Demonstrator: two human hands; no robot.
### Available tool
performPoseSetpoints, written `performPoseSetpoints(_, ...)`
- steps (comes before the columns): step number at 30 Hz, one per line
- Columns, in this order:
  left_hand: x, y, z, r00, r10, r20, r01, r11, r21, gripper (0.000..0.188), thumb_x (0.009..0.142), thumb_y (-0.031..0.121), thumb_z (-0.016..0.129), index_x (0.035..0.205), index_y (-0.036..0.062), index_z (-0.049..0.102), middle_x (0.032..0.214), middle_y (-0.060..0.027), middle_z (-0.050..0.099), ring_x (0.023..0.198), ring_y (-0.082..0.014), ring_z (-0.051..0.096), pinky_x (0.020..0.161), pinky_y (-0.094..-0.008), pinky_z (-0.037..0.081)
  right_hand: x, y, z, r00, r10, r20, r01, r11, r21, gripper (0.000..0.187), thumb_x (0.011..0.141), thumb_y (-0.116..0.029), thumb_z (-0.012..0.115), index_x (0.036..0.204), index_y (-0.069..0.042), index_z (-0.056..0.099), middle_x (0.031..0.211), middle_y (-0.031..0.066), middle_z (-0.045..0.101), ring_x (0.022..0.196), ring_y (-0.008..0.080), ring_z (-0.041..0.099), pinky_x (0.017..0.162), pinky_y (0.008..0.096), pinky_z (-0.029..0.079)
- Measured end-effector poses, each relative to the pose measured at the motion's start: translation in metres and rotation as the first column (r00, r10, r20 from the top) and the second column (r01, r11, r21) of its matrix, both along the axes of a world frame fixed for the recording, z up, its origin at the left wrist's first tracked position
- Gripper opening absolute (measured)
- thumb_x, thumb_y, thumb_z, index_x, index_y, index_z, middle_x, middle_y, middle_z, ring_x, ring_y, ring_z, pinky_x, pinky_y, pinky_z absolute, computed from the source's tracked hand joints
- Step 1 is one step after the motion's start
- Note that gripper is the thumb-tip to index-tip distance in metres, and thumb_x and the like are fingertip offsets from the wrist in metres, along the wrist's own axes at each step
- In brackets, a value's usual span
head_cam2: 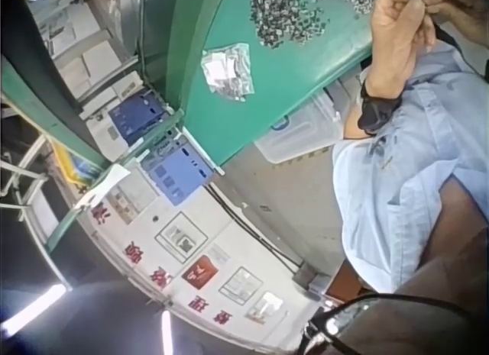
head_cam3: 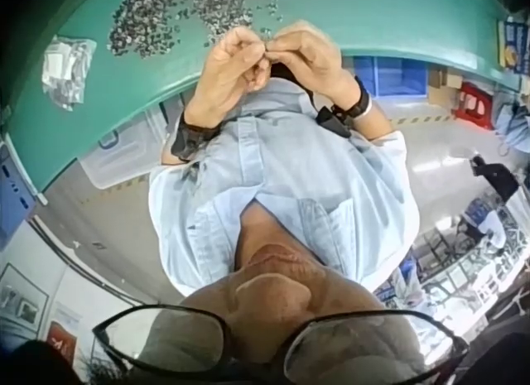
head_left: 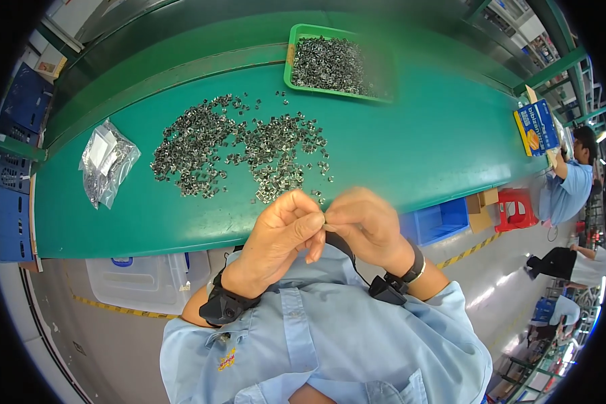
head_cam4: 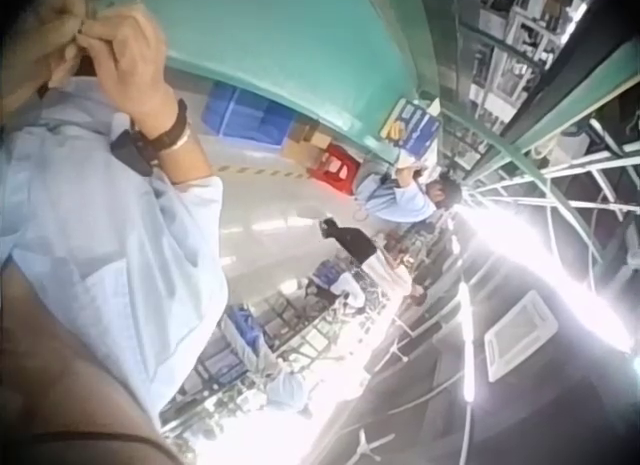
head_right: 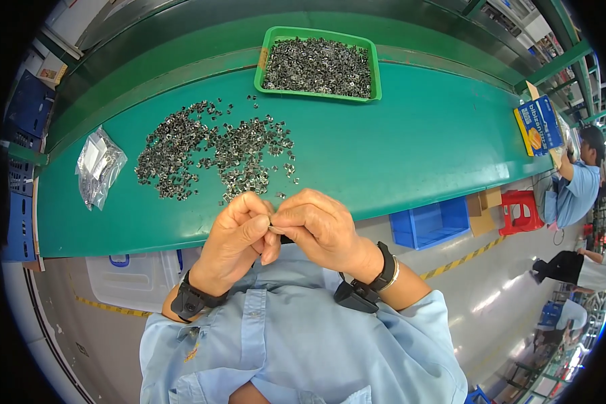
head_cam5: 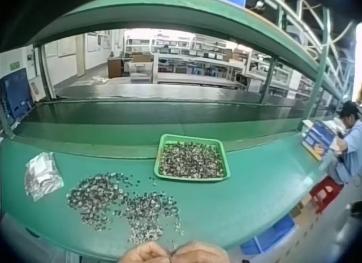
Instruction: The person picks up a metal clip from the table, inspects it with both hands, and places it into a green tray. This process is repeated for several other clips.
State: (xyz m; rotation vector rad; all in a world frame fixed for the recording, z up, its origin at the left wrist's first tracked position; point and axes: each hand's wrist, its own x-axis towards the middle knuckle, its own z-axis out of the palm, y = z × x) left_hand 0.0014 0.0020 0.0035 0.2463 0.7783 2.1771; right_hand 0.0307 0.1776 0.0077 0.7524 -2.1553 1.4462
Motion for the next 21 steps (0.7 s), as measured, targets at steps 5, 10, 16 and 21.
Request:
performPoseSetpoints(5,0.000,-0.004,-0.001,0.999,0.028,-0.047,-0.035,0.988,-0.152,0.014,0.093,0.018,0.054,0.093,0.0057,0.049,0.074,-0.0066,0.059,0.058,-0.0146,0.055,0.050,-0.0259,0.043,-0.001,0.001,-0.005,1.000,-0.010,0.015,0.010,0.999,0.043,0.019,0.076,0.002,0.067,0.091,-0.006,0.058,0.082,0.0071,0.061,0.070,0.0205,0.058,0.060,0.0297,0.046)
performPoseSetpoints(10,0.002,0.000,-0.001,0.998,0.042,0.036,-0.040,0.998,-0.053,0.015,0.094,0.020,0.053,0.096,0.0058,0.049,0.075,-0.0064,0.059,0.059,-0.0134,0.055,0.051,-0.0251,0.043,-0.001,-0.001,-0.004,0.995,-0.039,0.091,0.040,0.999,-0.009,0.018,0.076,0.002,0.067,0.090,-0.006,0.058,0.082,0.0066,0.061,0.072,0.0202,0.058,0.060,0.0294,0.046)
performPoseSetpoints(16,0.003,0.003,-0.003,0.997,0.057,-0.044,-0.062,0.992,-0.109,0.015,0.096,0.021,0.049,0.099,0.0061,0.047,0.076,-0.0070,0.058,0.058,-0.0132,0.054,0.050,-0.0247,0.043,-0.002,-0.004,-0.007,0.990,-0.086,0.108,0.088,0.996,-0.020,0.015,0.076,0.001,0.068,0.086,-0.006,0.060,0.081,0.0065,0.061,0.074,0.0205,0.058,0.061,0.0296,0.046)
performPoseSetpoints(21,-0.007,0.006,0.001,0.982,0.160,-0.098,-0.176,0.966,-0.191,0.017,0.096,0.021,0.047,0.104,0.0059,0.047,0.076,-0.0073,0.057,0.055,-0.0136,0.053,0.048,-0.0248,0.043,-0.034,0.015,0.010,0.982,-0.186,-0.025,0.187,0.969,0.158,0.010,0.076,-0.002,0.068,0.083,-0.005,0.061,0.081,0.0066,0.061,0.076,0.0195,0.059,0.064,0.0298,0.048)
